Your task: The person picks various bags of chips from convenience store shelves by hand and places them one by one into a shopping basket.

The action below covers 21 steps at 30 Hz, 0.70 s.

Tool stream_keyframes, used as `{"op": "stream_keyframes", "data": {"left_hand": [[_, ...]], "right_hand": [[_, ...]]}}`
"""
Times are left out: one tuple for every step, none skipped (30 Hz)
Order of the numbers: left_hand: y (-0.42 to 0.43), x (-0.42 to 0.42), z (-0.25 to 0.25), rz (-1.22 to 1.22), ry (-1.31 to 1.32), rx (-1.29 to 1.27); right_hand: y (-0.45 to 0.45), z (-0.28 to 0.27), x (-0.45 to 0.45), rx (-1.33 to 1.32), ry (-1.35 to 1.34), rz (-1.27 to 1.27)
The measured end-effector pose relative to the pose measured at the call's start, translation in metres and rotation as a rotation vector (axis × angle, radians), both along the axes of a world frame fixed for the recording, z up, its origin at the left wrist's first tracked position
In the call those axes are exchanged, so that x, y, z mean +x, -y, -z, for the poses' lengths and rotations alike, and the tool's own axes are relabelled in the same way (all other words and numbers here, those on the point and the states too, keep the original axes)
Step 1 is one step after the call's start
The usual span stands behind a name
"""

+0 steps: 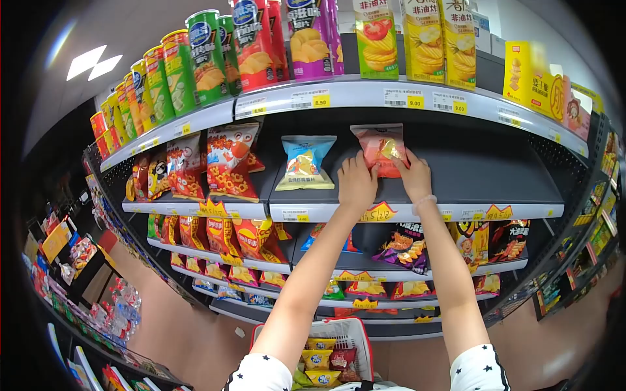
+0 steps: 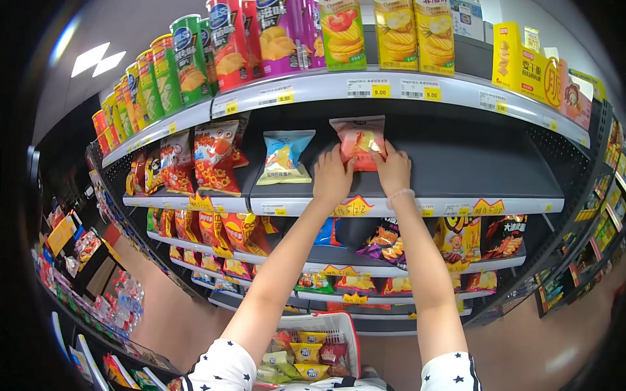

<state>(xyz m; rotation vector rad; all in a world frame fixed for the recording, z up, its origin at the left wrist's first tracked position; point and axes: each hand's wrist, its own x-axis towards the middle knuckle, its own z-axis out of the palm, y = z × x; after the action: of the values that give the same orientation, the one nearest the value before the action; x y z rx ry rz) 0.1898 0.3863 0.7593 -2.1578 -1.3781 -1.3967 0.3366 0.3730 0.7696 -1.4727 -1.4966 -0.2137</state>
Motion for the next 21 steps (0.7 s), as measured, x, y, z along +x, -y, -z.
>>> {"op": "stream_keyframes", "data": {"left_hand": [[-0.002, 0.0, 0.003, -0.054, -0.039, 0.034], [-0.004, 0.001, 0.006, -0.075, -0.018, 0.039], [-0.003, 0.001, 0.007, -0.07, -0.029, 0.037], [-0.004, 0.001, 0.007, -0.089, -0.003, 0.024], [-0.004, 0.002, 0.007, -0.11, 0.027, 0.01], [-0.003, 0.002, 0.006, -0.105, 0.037, 0.004], [-0.002, 0.002, 0.006, -0.106, 0.036, -0.007], [0.0, 0.002, 0.005, -0.091, 0.062, -0.01], [0.003, 0.001, 0.002, -0.077, 0.09, -0.015], [0.007, 0.001, -0.001, -0.038, 0.117, -0.036], [0.007, 0.0, 0.0, -0.045, 0.121, -0.056], [0.006, 0.0, 0.002, -0.061, 0.139, 0.087], [0.007, -0.002, 0.003, -0.079, 0.157, 0.227], [0.01, -0.005, 0.004, 0.016, 0.195, 0.307], [0.018, -0.01, 0.004, 0.109, 0.236, 0.386], [0.03, -0.015, 0.007, 0.166, 0.223, 0.448], [0.044, -0.022, 0.022, 0.152, 0.237, 0.421], [0.068, -0.03, 0.042, 0.244, 0.169, 0.389], [0.095, -0.039, 0.064, 0.334, 0.099, 0.359], [0.121, -0.05, 0.095, 0.391, 0.08, 0.267], [0.146, -0.063, 0.138, 0.444, 0.059, 0.182]], "right_hand": [[-0.003, 0.004, 0.0, -0.002, -0.008, 0.004], [-0.007, 0.008, -0.001, 0.076, 0.07, 0.055], [-0.008, 0.01, -0.004, 0.152, 0.148, 0.107], [-0.009, 0.01, -0.005, 0.15, 0.141, 0.111], [-0.008, 0.009, -0.005, 0.14, 0.137, 0.109], [-0.006, 0.009, -0.006, 0.127, 0.134, 0.104], [-0.006, 0.01, -0.005, 0.117, 0.133, 0.102], [-0.008, 0.011, -0.004, 0.141, 0.146, 0.116], [-0.007, 0.011, -0.004, 0.163, 0.16, 0.129], [-0.002, 0.006, -0.007, 0.137, 0.117, 0.14], [-0.002, 0.005, -0.007, 0.117, 0.123, 0.133], [-0.003, 0.004, -0.008, 0.301, 0.04, 0.14], [-0.002, 0.002, -0.011, 0.48, -0.044, 0.147], [0.002, 0.0, -0.011, 0.499, -0.106, 0.1], [0.008, -0.003, -0.011, 0.514, -0.168, 0.053], [0.014, -0.005, -0.01, 0.566, -0.215, -0.009], [0.021, -0.005, -0.01, 0.619, -0.241, -0.095], [0.023, -0.001, -0.007, 0.703, -0.123, -0.06], [0.025, 0.004, -0.006, 0.789, -0.009, -0.032], [0.043, 0.005, -0.012, 0.758, 0.049, -0.067], [0.055, 0.016, -0.011, 0.783, 0.061, -0.177]]}}
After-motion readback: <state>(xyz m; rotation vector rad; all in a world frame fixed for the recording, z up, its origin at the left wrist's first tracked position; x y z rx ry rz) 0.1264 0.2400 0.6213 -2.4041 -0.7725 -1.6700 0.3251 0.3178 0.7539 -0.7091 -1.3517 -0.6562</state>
